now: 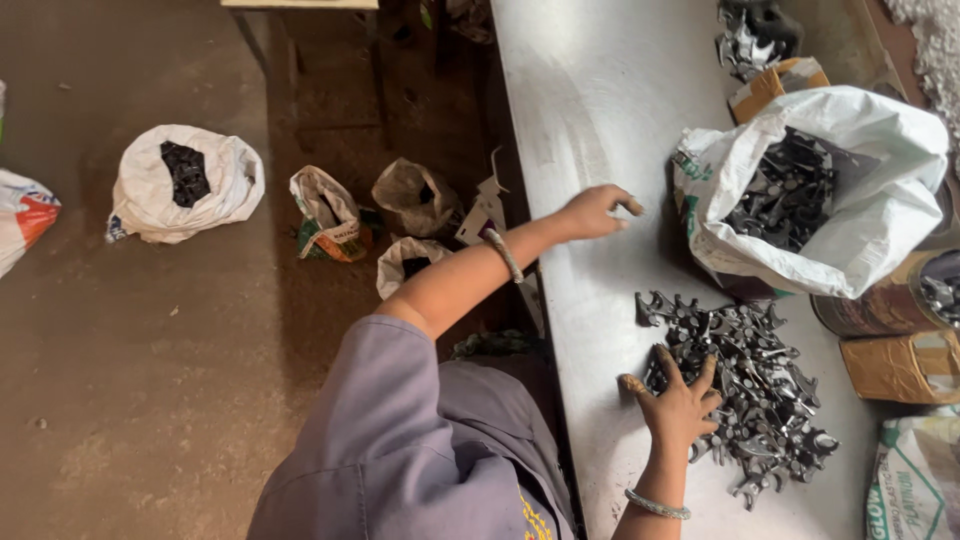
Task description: The person sorts small dark metal castings on a metal table, turning and inspecting individual pieces by hand and placing them into open woven sacks. They open a folded printed sack, reposition piles of castings, and continue separating pieces into the sacks.
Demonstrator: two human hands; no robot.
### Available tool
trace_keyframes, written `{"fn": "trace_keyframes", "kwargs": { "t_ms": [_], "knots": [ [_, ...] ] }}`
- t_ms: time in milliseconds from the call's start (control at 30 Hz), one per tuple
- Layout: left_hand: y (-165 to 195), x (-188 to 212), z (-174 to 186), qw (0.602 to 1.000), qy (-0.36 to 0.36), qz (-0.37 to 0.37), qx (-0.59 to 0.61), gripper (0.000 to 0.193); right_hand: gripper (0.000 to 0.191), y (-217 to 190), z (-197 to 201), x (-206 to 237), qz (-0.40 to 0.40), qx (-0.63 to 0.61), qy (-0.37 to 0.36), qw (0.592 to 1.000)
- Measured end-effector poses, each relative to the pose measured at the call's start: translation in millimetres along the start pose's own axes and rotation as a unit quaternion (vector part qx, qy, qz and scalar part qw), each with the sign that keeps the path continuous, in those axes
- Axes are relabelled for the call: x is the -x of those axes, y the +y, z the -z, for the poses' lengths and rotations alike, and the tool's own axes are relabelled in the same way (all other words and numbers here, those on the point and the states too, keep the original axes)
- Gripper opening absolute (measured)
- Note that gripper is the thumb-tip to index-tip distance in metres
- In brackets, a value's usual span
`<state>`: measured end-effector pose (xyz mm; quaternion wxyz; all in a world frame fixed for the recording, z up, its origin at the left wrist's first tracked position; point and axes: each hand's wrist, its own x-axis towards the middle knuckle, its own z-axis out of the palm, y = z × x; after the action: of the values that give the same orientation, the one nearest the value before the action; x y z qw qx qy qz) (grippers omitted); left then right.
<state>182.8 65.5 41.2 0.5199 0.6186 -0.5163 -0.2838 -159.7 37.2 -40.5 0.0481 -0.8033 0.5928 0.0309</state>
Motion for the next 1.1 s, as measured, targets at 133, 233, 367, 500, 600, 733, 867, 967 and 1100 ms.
{"fn": "trace_keyframes", "kwargs": {
  "t_ms": [133,233,367,500,600,733,867,967,1100],
  "knots": [
    [-11,37,45,0.992,0.062,0.080,0.072,0.025,0.089,-1,1,1,0.005,0.006,0.006,1.000],
    [-26,66,62,0.981,0.114,0.136,0.079,0.020,0.087,-2,3,-1,0.001,0.002,0.004,1.000],
    [-45,91,64,0.977,0.128,0.140,0.096,0.016,0.086,-3,3,-2,-0.004,0.010,0.001,1.000],
    [-54,93,52,0.978,0.119,0.155,0.071,0.017,0.086,-2,2,-1,-0.006,0.013,0.003,1.000],
    [-56,88,42,0.983,0.094,0.154,0.022,0.019,0.087,0,1,-1,-0.004,0.010,0.007,1.000],
    [-56,87,37,0.988,0.079,0.135,-0.008,0.022,0.090,1,-1,-4,-0.008,0.005,0.006,1.000],
    [-48,94,44,0.987,0.057,0.148,-0.019,0.022,0.092,2,-2,-6,-0.013,0.019,-0.001,1.000],
    [-47,108,49,0.970,-0.064,0.234,0.016,0.026,0.093,3,-5,-7,-0.011,0.020,0.003,1.000],
    [-71,132,40,0.919,-0.258,0.296,0.048,0.032,0.093,5,-10,-10,-0.017,0.019,0.005,1.000]
  ]
}}
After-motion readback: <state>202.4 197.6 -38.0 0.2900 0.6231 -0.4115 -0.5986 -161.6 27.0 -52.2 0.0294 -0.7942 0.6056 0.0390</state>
